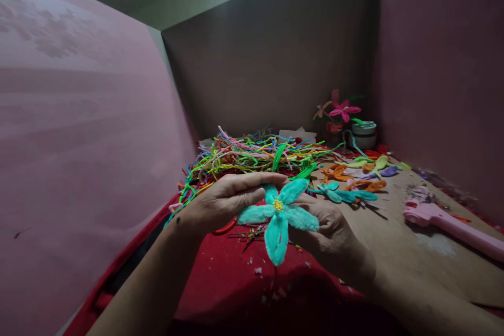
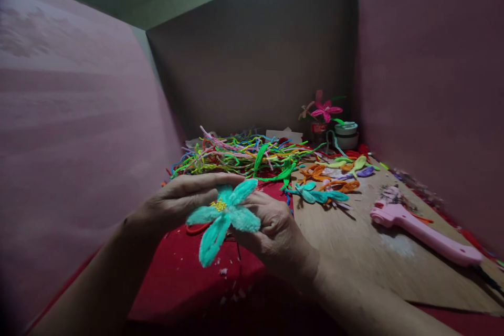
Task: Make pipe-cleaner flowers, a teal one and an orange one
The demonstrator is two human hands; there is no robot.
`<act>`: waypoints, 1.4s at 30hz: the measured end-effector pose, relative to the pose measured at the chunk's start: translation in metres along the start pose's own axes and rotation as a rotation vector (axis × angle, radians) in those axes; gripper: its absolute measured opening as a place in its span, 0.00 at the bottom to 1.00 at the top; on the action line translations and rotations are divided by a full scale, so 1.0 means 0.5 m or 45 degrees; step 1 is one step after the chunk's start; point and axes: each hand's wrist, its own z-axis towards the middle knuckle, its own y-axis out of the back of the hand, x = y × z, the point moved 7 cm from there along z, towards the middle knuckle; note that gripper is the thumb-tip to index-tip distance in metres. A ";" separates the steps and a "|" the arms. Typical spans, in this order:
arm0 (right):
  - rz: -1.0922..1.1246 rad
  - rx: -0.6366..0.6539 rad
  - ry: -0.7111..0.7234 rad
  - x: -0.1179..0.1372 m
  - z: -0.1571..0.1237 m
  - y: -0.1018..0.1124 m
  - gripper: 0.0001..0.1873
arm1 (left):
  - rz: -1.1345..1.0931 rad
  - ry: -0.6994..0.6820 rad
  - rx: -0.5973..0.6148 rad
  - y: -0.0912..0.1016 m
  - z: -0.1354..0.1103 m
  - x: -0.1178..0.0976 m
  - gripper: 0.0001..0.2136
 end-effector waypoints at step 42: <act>-0.037 -0.073 -0.097 -0.029 -0.010 0.007 0.14 | 0.458 -0.205 0.088 -0.058 0.006 -0.034 0.33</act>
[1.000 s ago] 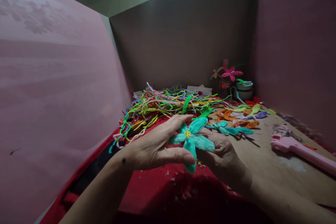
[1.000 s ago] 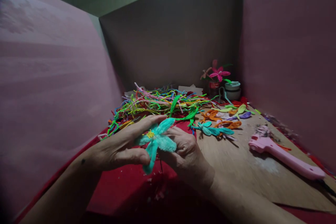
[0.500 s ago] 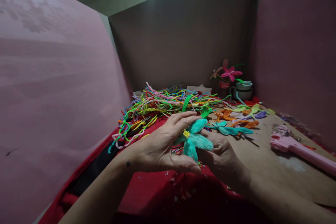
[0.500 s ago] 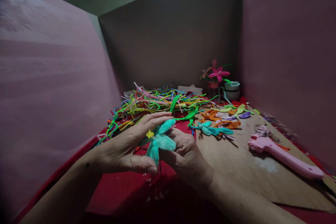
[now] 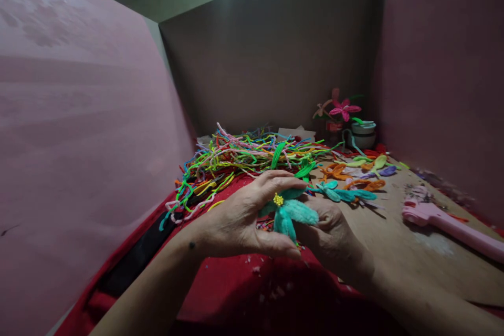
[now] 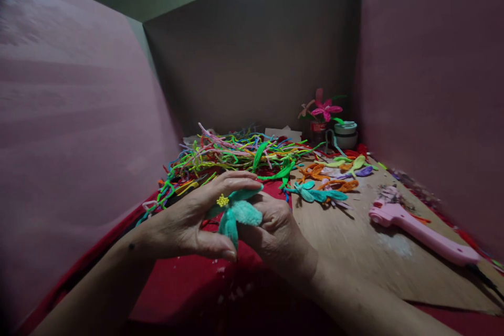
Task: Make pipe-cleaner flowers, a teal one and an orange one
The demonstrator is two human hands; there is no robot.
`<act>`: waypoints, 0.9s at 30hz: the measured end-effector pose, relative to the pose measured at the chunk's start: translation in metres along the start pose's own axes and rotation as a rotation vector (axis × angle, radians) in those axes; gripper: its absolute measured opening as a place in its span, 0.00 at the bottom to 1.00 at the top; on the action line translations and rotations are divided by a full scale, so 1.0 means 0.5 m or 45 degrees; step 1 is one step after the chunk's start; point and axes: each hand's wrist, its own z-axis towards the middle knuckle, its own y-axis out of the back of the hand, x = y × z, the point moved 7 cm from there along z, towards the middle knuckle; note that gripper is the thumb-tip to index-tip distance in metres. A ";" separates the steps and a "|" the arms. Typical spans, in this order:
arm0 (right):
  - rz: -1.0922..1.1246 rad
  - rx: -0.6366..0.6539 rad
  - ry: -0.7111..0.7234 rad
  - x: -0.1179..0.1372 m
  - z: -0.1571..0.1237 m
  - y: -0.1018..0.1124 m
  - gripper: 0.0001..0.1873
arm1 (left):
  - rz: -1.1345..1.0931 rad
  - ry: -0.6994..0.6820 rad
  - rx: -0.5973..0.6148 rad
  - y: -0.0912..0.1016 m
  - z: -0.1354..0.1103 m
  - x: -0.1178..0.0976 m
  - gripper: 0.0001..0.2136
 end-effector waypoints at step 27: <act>0.203 -0.473 -0.511 -0.064 0.006 0.049 0.16 | -0.197 0.411 -0.719 -0.066 -0.001 0.088 0.07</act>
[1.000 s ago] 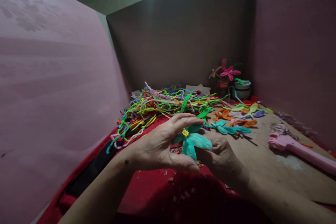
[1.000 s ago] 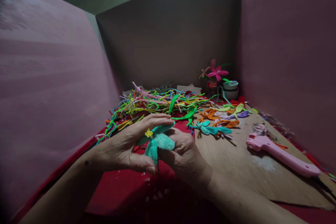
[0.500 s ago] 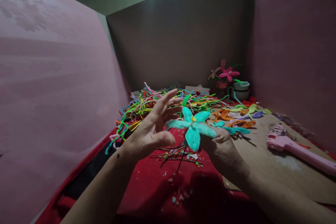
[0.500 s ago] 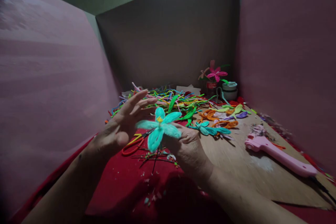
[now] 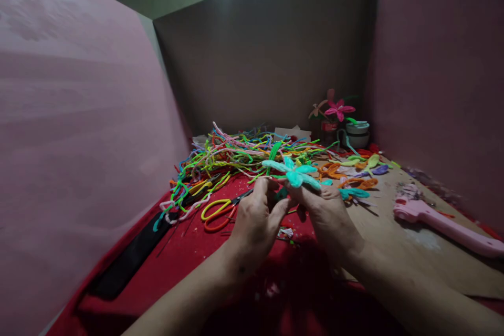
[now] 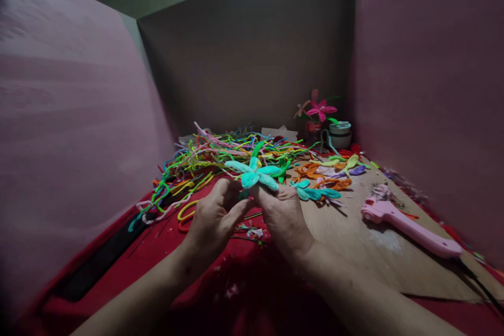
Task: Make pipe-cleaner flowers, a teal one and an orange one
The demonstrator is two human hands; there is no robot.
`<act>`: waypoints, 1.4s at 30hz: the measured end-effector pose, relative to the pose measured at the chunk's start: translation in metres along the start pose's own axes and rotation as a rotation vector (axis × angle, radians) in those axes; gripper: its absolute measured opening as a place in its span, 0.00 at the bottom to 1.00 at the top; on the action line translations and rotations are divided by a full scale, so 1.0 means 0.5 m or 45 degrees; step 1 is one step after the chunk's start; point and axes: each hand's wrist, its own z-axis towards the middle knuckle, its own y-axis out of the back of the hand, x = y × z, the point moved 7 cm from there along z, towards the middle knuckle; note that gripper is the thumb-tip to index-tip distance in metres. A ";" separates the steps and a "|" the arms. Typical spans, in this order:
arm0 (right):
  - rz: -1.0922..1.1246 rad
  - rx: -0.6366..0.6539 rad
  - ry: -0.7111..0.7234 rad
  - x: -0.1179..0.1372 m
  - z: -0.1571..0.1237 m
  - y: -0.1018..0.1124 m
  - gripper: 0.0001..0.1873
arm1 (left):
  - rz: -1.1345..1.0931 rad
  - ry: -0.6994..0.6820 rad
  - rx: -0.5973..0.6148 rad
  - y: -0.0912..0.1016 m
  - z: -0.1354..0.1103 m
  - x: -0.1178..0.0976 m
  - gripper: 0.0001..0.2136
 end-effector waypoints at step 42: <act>0.070 0.146 0.039 -0.026 0.002 -0.021 0.04 | -0.104 -0.178 -0.065 0.016 -0.004 0.038 0.09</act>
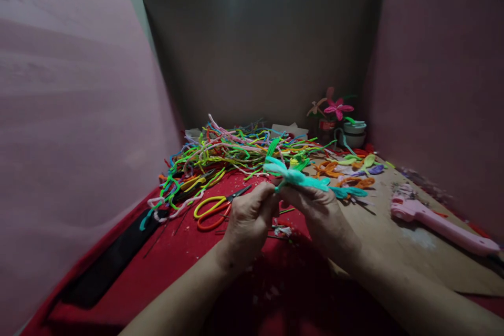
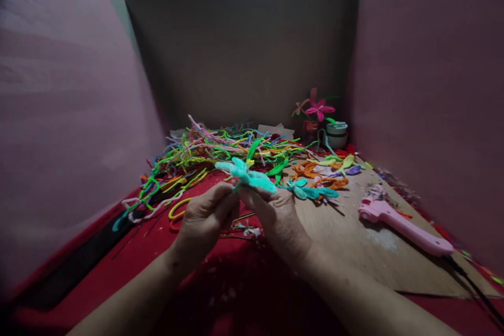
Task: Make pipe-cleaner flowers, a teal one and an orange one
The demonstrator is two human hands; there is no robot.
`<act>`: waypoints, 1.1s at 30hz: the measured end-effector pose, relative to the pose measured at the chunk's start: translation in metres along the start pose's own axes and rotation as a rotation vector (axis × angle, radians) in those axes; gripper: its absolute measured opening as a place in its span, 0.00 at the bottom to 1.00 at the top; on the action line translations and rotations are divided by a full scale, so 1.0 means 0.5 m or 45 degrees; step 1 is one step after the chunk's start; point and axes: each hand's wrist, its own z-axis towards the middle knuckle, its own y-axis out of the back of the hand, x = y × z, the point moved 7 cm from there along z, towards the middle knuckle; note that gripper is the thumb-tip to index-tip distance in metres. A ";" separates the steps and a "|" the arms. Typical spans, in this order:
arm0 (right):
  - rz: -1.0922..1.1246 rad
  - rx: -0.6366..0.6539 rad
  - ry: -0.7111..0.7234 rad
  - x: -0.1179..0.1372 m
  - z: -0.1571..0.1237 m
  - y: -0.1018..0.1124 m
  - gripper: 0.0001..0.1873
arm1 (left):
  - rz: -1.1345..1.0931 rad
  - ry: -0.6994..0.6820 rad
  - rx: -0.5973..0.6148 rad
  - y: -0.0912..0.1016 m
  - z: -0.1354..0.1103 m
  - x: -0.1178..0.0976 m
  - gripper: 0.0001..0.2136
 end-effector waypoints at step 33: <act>0.030 -0.076 -0.064 -0.030 0.007 0.010 0.09 | 0.379 -0.138 0.001 -0.011 -0.001 -0.005 0.08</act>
